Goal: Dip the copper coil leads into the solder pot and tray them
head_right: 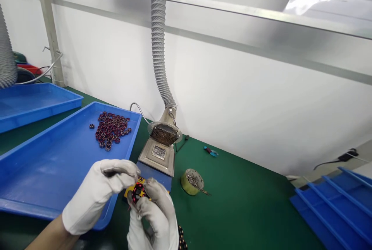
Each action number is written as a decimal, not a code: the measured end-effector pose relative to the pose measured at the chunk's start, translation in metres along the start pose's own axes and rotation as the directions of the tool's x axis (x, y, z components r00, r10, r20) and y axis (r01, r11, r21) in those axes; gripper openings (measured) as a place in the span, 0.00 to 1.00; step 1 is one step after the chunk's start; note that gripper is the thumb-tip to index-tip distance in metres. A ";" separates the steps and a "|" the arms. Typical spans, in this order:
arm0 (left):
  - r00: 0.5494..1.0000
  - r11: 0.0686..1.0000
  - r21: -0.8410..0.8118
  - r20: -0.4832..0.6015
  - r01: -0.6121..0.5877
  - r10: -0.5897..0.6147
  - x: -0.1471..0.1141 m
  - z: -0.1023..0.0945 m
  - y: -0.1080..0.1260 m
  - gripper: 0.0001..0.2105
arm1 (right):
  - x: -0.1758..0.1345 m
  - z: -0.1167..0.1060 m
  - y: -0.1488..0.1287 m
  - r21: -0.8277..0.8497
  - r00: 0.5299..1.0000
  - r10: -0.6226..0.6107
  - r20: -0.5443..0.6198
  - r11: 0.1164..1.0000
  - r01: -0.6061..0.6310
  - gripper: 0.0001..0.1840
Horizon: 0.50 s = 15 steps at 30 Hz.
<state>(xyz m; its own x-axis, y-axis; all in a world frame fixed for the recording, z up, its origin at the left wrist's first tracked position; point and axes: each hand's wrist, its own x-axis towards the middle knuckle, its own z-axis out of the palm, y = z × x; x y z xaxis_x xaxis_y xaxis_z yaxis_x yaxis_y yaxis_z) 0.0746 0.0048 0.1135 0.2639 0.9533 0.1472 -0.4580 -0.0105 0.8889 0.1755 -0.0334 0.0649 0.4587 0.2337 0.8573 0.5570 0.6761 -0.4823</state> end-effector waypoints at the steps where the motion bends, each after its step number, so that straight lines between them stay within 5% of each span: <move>1: 0.999 0.999 -0.016 -0.030 -0.031 0.030 0.000 0.000 0.002 0.10 | 0.000 -0.001 0.001 0.005 0.999 -0.015 0.036 1.000 0.014 0.13; 4: 0.992 0.996 -0.020 -0.088 -0.090 0.088 0.000 -0.002 0.009 0.07 | 0.000 -0.004 0.002 0.028 0.992 -0.029 0.124 0.999 0.025 0.16; 10: 0.993 0.989 0.098 0.006 0.114 -0.115 0.000 0.003 0.012 0.07 | 0.000 -0.002 0.001 0.021 0.988 -0.048 0.144 0.999 0.045 0.17; 15: 0.991 1.000 0.017 -0.135 0.002 0.001 0.003 -0.001 0.009 0.08 | 0.001 -0.002 -0.002 0.100 0.980 0.054 0.194 0.992 -0.074 0.18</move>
<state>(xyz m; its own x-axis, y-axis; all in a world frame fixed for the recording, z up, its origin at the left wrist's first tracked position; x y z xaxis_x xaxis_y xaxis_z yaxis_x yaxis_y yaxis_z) 0.0710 0.0079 0.1212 0.1463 0.9853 0.0878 -0.4432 -0.0141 0.8963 0.1764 -0.0352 0.0666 0.3448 0.4009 0.8487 0.4493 0.7234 -0.5242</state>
